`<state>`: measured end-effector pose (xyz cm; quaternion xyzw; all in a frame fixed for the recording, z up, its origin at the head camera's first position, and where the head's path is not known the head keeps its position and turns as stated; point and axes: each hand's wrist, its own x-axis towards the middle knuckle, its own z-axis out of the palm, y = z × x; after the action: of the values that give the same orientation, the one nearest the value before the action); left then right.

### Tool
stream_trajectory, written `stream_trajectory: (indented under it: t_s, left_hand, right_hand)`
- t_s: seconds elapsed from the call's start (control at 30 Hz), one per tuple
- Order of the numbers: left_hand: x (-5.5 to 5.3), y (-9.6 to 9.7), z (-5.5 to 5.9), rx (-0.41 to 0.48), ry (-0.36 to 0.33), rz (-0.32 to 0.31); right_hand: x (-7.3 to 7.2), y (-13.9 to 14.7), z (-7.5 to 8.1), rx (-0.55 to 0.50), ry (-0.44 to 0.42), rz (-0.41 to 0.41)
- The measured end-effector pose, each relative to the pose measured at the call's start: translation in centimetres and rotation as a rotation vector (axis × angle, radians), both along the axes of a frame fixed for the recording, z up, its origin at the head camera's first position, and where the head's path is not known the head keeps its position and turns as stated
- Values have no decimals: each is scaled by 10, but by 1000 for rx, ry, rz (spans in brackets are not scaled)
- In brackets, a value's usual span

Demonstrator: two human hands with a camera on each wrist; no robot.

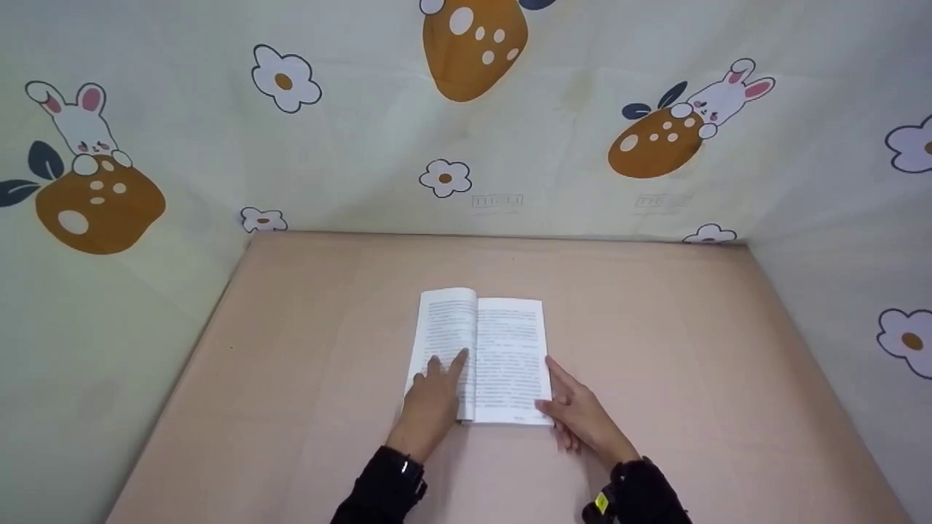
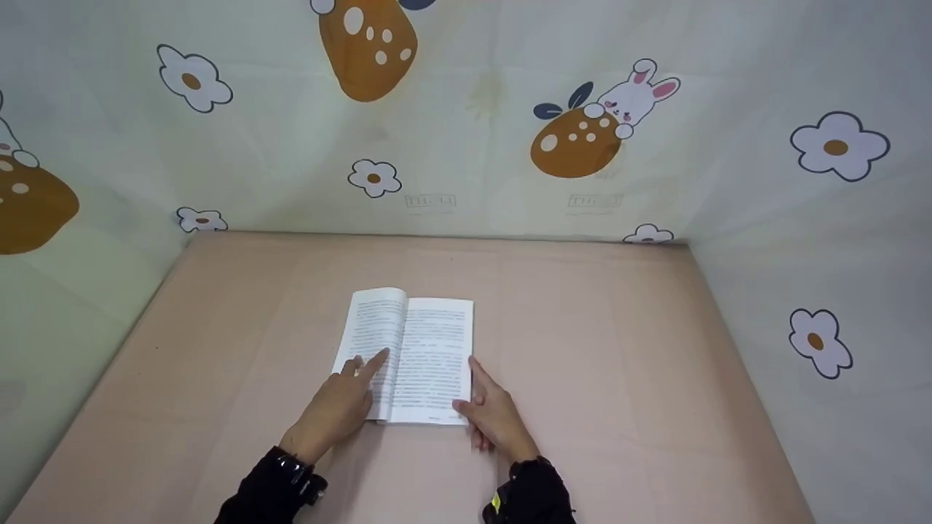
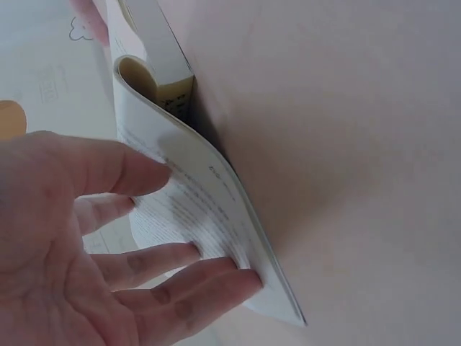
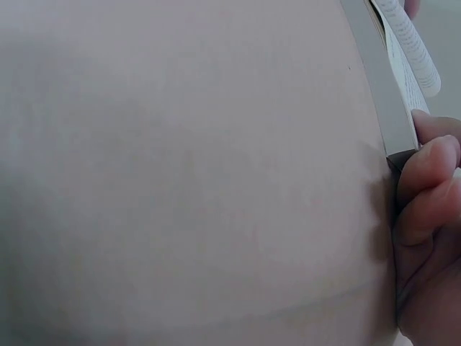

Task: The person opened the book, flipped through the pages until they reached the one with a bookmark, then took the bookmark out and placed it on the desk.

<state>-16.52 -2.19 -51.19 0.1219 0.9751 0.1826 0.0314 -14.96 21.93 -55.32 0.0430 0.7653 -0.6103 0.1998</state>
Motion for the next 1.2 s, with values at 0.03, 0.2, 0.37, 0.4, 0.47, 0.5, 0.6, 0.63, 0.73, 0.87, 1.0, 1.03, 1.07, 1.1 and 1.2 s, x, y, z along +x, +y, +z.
stream_trajectory:
  t_s: [0.03,0.2,0.37,0.4,0.47,0.5,0.6,0.63,0.73,0.87,1.0,1.03,1.07,1.1,1.2]
  left_hand:
    - [0,1,0,-15,-1,0]
    - [3,6,-1,-47,38,11]
    - [8,15,-8,-119,65,39]
    - [9,17,-9,-147,61,43]
    - [10,22,-11,-216,43,45]
    - [10,24,-11,-248,31,47]
    - [12,29,-11,-333,9,53]
    - [12,30,-11,-354,5,56]
    - [13,32,-10,-399,19,57]
    - [15,32,-10,-436,53,52]
    - [15,31,-11,-431,75,59]
    - [15,31,-11,-423,75,59]
    - [15,31,-11,-417,77,58]
    - [15,31,-11,-411,76,57]
    - [16,31,-12,-403,65,57]
  right_hand:
    - [0,0,0,5,3,3]
    - [-1,-1,3,4,24,23]
    - [1,0,4,-16,25,36]
    - [1,1,4,-17,25,39]
    - [2,2,4,-16,26,43]
    - [2,2,3,-15,27,47]
    - [1,3,3,-3,23,58]
    - [1,3,2,2,22,61]
    - [1,5,2,7,15,71]
    - [0,5,3,-3,6,80]
    - [-1,4,3,-20,-2,87]
    - [-1,5,3,-27,-5,91]
    - [-1,5,3,-34,-9,95]
    - [-1,5,2,-41,-14,97]
    - [-1,4,3,-56,-23,101]
